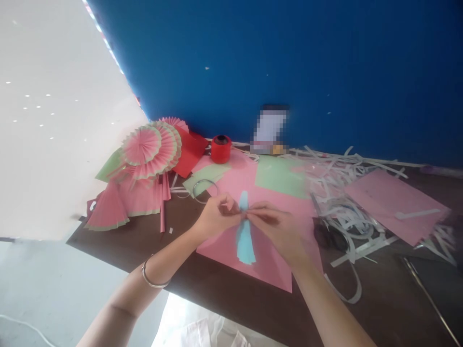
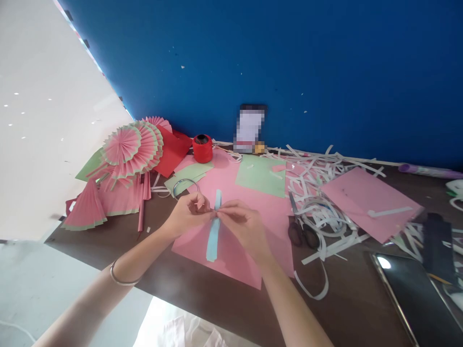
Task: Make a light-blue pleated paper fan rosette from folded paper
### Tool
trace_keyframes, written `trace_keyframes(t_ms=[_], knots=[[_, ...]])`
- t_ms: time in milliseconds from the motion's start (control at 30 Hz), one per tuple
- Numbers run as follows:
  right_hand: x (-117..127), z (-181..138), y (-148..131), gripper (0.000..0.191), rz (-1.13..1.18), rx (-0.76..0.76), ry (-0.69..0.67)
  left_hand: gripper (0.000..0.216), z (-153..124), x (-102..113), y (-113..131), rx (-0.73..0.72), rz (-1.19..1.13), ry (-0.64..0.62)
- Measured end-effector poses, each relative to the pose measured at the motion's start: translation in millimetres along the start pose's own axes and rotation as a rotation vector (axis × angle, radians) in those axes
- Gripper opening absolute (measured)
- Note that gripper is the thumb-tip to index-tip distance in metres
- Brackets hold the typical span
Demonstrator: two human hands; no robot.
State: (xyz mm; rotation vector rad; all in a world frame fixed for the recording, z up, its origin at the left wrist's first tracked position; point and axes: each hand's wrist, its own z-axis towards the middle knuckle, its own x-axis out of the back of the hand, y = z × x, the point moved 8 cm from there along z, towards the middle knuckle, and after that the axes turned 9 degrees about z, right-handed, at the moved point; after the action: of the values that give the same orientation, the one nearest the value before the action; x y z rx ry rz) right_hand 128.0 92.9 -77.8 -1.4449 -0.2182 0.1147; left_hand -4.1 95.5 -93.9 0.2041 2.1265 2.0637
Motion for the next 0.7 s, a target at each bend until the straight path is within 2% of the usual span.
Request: trace_keyframes(t_ms=[200, 500, 700], knots=[[-0.6, -0.2, -9.2, 0.018, -0.086, 0.049, -0.011, 0.036, -1.6, 1.0, 5.8, -0.021, 0.073, 0.008], [0.1, -6.1, -24.6, 0.01, -0.29, 0.254, 0.073, 0.034, -3.7, 2.9, 13.8, -0.101, 0.163, 0.027], [-0.6, -7.0, -25.2, 0.009, -0.295, 0.256, 0.078, 0.033, -3.5, 1.3, 14.6, -0.124, 0.153, 0.019]])
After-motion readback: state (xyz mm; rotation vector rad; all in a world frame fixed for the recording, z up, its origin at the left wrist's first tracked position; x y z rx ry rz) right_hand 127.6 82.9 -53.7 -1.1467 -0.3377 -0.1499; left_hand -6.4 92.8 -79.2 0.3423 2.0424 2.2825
